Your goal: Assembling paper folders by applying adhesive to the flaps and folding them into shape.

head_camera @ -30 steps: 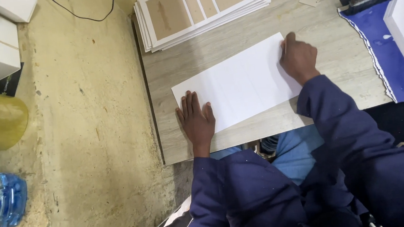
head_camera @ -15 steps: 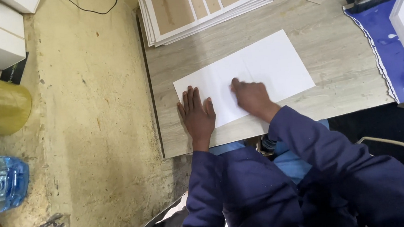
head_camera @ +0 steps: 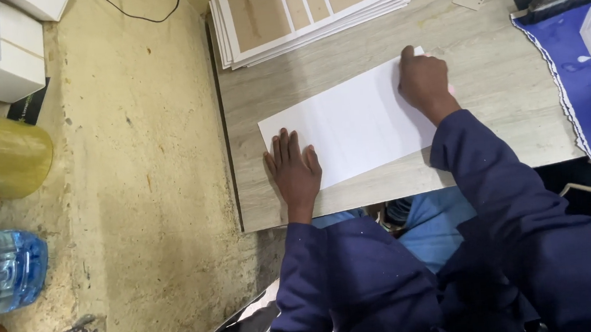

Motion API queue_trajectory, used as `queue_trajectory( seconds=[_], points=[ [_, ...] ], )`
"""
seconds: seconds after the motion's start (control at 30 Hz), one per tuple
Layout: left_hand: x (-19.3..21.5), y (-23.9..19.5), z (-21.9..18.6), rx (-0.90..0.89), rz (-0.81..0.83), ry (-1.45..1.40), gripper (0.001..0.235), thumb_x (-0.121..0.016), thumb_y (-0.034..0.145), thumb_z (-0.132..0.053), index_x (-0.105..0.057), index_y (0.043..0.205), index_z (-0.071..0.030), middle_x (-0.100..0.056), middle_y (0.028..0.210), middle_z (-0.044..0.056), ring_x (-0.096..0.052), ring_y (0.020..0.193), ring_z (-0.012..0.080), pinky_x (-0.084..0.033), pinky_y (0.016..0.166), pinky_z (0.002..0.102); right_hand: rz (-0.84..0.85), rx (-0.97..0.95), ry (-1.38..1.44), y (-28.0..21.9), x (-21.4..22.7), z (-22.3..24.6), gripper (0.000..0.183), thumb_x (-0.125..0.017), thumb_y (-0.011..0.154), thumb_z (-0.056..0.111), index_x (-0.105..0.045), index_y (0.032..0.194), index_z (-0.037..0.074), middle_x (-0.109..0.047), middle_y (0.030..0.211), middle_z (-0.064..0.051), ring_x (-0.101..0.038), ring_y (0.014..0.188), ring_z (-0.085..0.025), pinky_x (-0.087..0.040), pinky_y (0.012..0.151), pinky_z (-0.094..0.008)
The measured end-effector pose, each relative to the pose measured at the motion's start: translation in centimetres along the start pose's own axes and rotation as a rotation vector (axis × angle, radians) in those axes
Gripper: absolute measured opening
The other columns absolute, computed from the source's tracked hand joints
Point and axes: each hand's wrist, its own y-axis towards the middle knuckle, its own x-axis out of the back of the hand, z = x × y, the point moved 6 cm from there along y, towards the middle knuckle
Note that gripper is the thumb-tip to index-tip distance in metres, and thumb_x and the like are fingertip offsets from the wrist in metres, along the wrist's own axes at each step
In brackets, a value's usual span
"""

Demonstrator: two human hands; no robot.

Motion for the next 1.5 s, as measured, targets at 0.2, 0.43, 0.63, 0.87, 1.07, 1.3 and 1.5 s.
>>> queue_trajectory(
  seconds=[0.2,0.43,0.63,0.87,1.07,1.3,1.5],
  points=[
    [0.2,-0.3,0.2,-0.026,-0.041,-0.021,0.052,-0.055,0.110,-0.042,-0.060,0.152,-0.012,-0.053,0.165,0.013,-0.043,0.158,0.0336,-0.020,0.131,0.061,-0.045,-0.039,0.056,1.0,2.1,-2.1,0.025,-0.058,0.111,0.019,-0.064,0.122,-0.003,-0.077,0.083,-0.025,-0.081,0.081,-0.045,-0.060,0.068,-0.055],
    [-0.2,0.2,0.7,-0.029,-0.125,-0.065,0.039,-0.059,0.108,-0.030,-0.069,0.142,-0.014,-0.062,0.157,0.011,-0.052,0.152,0.0324,-0.023,0.131,0.056,0.033,0.136,0.092,-4.7,-0.1,6.3,0.047,-0.059,0.105,0.011,-0.059,0.147,-0.010,-0.080,0.100,-0.031,-0.080,0.095,-0.050,-0.061,0.079,-0.064],
    [-1.1,0.0,5.2,0.165,-0.145,-0.720,0.038,-0.051,0.109,-0.004,-0.073,0.132,-0.025,-0.073,0.143,0.003,-0.054,0.149,0.0312,-0.025,0.131,0.051,0.118,0.630,0.410,-16.8,-2.3,24.1,0.038,-0.056,0.093,0.006,-0.068,0.129,0.003,-0.079,0.085,-0.017,-0.078,0.077,-0.042,-0.063,0.068,-0.059],
    [0.8,-0.3,2.5,-0.032,-0.155,-0.317,0.051,-0.063,0.099,-0.016,-0.056,0.149,-0.005,-0.053,0.159,0.024,-0.047,0.152,0.0429,-0.032,0.128,0.058,0.117,0.325,0.353,-16.2,-0.8,12.6,0.035,-0.044,0.110,0.023,-0.067,0.131,0.008,-0.079,0.097,-0.021,-0.079,0.091,-0.045,-0.060,0.079,-0.063],
    [0.6,-0.5,1.3,-0.026,-0.149,-0.210,0.047,-0.058,0.103,-0.012,-0.053,0.150,-0.004,-0.051,0.161,0.025,-0.046,0.152,0.0454,-0.029,0.127,0.061,0.063,-0.175,0.086,-11.7,3.1,-0.1,0.025,-0.048,0.113,0.027,-0.062,0.121,0.007,-0.080,0.085,-0.021,-0.082,0.086,-0.045,-0.060,0.076,-0.057],
    [1.9,-1.1,3.4,0.228,-0.340,-0.874,0.034,-0.046,0.110,-0.001,-0.059,0.141,-0.007,-0.059,0.155,0.022,-0.052,0.149,0.0421,-0.043,0.124,0.053,0.072,0.026,0.192,-10.4,-2.4,13.2,0.051,-0.059,0.101,0.013,-0.059,0.148,-0.007,-0.081,0.105,-0.027,-0.080,0.094,-0.049,-0.060,0.080,-0.067],
    [2.0,-1.8,5.0,0.224,-0.185,-1.214,0.031,-0.044,0.117,-0.018,-0.056,0.144,-0.007,-0.047,0.168,0.021,-0.045,0.154,0.0377,-0.041,0.126,0.049,0.131,0.524,0.367,-16.5,-3.4,27.2,0.031,-0.063,0.094,0.018,-0.065,0.121,0.003,-0.078,0.085,-0.017,-0.079,0.080,-0.044,-0.062,0.072,-0.064]
  ],
)
